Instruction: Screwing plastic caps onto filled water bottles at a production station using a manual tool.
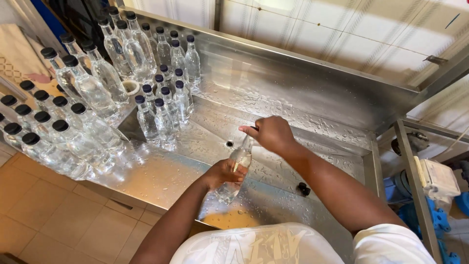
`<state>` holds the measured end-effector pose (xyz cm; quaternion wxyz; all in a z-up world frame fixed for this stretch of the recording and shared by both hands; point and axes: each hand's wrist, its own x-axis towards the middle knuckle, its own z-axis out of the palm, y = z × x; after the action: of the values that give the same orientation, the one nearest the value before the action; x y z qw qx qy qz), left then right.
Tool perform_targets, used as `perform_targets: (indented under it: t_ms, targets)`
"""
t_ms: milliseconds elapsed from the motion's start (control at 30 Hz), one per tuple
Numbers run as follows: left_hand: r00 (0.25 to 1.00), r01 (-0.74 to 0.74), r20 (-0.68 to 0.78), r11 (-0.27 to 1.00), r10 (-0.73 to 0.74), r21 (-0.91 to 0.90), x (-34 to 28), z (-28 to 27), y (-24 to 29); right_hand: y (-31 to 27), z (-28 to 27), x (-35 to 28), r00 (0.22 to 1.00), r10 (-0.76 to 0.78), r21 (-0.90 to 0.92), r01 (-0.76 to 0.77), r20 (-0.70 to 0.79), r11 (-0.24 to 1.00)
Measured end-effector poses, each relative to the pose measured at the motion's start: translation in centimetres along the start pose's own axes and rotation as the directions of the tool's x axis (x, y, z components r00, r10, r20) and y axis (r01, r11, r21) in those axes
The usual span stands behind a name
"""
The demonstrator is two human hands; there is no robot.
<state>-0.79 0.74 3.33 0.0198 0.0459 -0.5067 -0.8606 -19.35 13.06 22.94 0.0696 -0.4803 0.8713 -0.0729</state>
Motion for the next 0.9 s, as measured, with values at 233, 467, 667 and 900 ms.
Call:
perform_targets:
  t_ms: [233, 467, 667, 900]
  targets:
    - [0.984, 0.152, -0.16, 0.83, -0.077, 0.537, -2.2, 3.9, 6.4, 3.0, -2.0, -6.0, 0.913, -0.36, 0.488, 0.23, 0.191, 0.842]
    - [0.969, 0.246, -0.245, 0.111, -0.019, 0.963, -2.8, 7.0, 5.2, 14.1, 13.1, -2.5, 0.824, -0.498, -0.115, 0.486, -0.269, 0.866]
    - [0.961, 0.275, -0.264, -0.209, 0.083, 0.938, -1.8, 7.6, 2.7, 10.8, 14.7, -3.8, 0.997, 0.059, 0.664, -0.012, -0.048, 0.748]
    - [0.914, 0.39, -0.353, 0.195, -0.198, 0.9, -5.3, 7.6, 7.5, 10.6, 10.9, -3.9, 0.393, -0.673, -0.037, 0.848, -0.626, 0.529]
